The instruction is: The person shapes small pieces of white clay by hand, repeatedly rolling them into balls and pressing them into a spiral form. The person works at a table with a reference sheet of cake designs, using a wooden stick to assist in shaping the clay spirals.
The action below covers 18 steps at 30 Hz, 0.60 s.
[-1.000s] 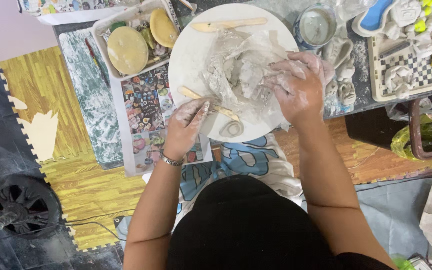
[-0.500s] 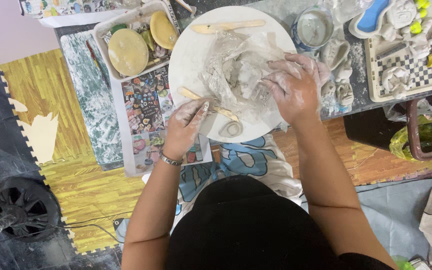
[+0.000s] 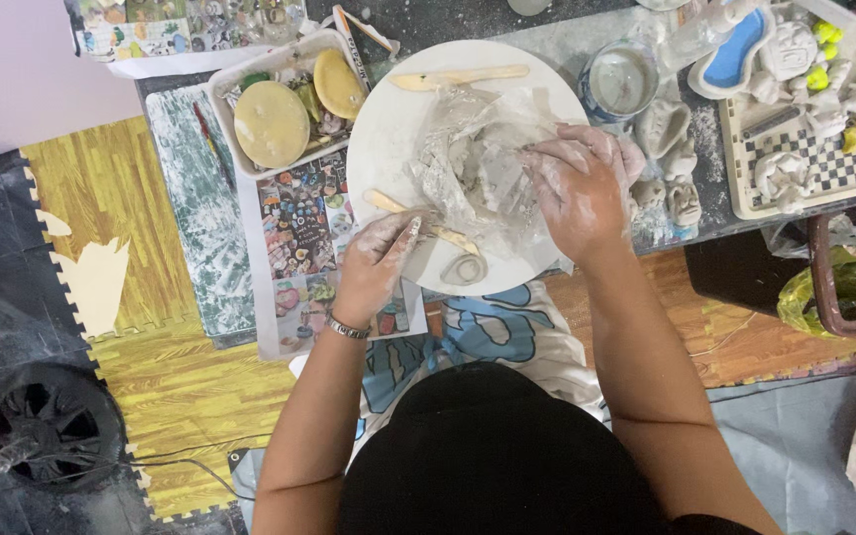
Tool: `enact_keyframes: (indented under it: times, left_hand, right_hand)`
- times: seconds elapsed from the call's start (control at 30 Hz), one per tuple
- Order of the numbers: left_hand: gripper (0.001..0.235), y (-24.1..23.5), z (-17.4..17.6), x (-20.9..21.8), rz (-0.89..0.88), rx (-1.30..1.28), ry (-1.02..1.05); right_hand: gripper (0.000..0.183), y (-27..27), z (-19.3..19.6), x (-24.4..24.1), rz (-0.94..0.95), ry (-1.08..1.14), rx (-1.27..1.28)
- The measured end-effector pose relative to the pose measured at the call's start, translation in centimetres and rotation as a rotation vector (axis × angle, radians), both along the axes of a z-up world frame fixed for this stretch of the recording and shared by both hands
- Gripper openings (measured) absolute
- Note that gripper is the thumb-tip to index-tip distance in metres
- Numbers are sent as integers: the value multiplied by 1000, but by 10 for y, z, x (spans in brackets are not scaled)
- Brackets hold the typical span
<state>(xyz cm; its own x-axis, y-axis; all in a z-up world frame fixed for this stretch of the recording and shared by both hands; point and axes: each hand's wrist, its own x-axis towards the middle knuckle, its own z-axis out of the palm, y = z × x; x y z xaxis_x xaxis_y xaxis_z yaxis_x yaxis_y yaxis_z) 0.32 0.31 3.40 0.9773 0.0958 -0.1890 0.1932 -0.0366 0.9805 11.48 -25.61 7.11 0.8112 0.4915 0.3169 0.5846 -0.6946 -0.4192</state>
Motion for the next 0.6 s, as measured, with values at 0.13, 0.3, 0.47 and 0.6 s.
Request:
enact_keyframes:
  times: [0.13,0.3,0.47,0.6]
  left_hand:
    - [23,0,-2,-1,-11,31,-10]
    - [24,1,-3,0,-1,78,-22]
    - [24,1,-4,-2,3,119,-24]
    - [24,2,-4,-2,5,149,-35]
  right_hand:
    - [18,1,0,-1,-5,15,39]
    - [19,1,0,0,-7,-1,16]
    - [17,3,-3,-2,-5,-20,11]
    - [26,3,-6,-2,-19,42,22]
